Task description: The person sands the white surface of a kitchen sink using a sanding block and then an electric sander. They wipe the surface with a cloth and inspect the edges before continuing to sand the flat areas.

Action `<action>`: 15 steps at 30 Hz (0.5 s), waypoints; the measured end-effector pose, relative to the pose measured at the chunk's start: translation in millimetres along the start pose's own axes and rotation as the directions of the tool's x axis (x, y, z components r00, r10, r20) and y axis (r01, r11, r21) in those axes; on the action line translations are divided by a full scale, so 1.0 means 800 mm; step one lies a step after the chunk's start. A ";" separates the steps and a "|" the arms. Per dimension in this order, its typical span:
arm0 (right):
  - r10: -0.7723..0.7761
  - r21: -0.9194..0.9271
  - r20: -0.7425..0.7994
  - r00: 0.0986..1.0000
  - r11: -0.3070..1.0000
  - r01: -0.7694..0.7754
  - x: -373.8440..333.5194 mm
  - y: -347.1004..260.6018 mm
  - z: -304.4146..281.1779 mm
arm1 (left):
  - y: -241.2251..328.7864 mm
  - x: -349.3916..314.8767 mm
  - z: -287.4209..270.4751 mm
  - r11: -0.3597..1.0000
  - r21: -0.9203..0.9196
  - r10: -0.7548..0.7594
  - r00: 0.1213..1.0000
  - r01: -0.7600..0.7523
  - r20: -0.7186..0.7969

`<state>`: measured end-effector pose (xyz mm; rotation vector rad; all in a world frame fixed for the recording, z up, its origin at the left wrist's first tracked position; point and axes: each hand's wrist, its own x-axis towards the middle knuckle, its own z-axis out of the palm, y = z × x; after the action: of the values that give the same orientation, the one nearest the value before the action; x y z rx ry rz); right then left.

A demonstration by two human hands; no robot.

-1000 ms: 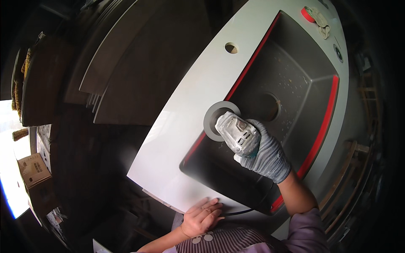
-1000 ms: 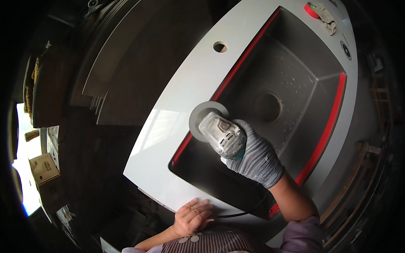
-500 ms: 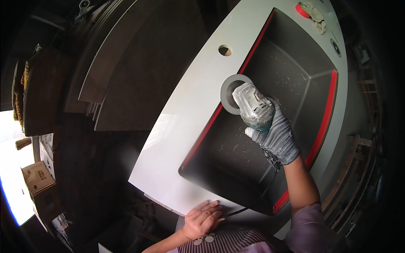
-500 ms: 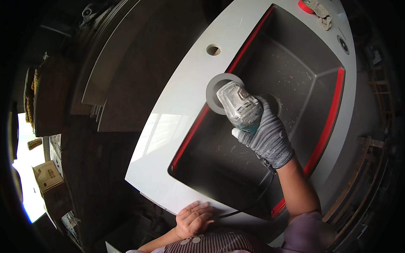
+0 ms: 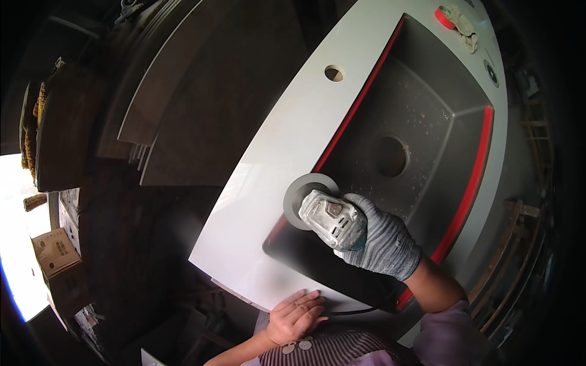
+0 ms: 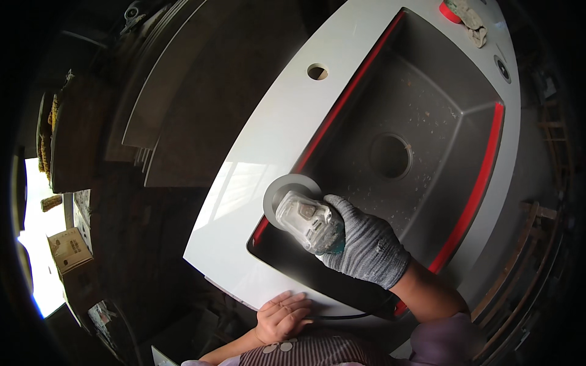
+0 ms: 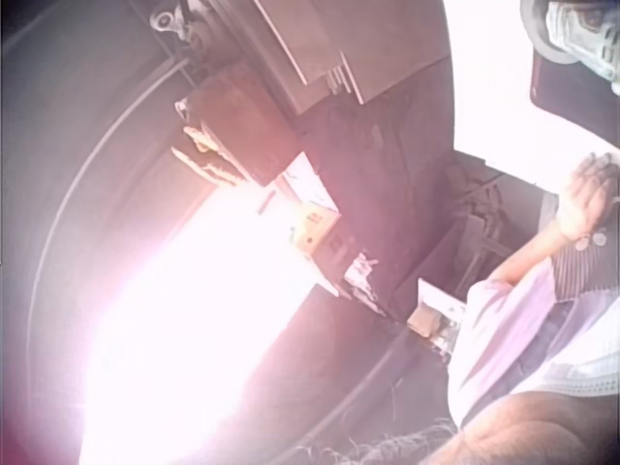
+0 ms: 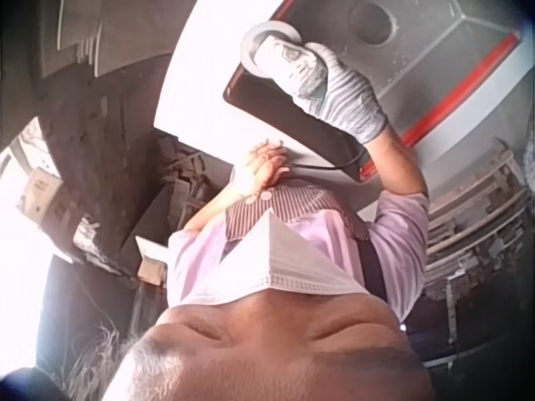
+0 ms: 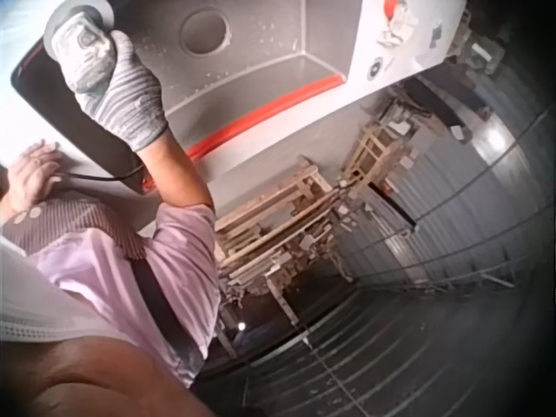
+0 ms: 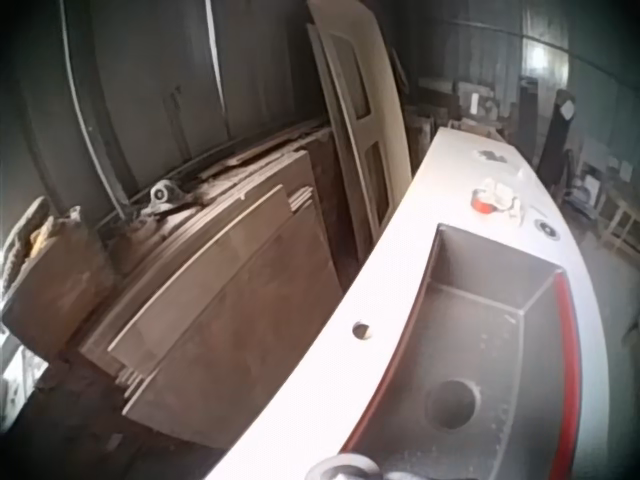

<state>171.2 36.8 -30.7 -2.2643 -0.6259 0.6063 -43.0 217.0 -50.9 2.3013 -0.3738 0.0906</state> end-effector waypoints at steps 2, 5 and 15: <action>0.030 0.005 -0.009 1.000 1.000 -0.030 0.002 -0.003 -0.002 | 0.000 0.000 0.000 1.000 0.001 -0.003 1.000 0.003 0.001; 0.064 -0.003 -0.037 0.997 0.998 -0.064 0.007 0.000 -0.008 | 0.001 0.002 -0.001 1.000 -0.001 -0.006 1.000 0.006 0.002; 0.094 0.030 -0.142 0.985 0.995 -0.090 0.030 0.017 -0.028 | 0.003 0.000 0.000 0.999 0.005 -0.033 0.999 0.033 0.004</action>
<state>206.5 31.1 -31.5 -2.3002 -0.4432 0.4866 -43.7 215.5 -49.7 2.3114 -0.3385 0.0702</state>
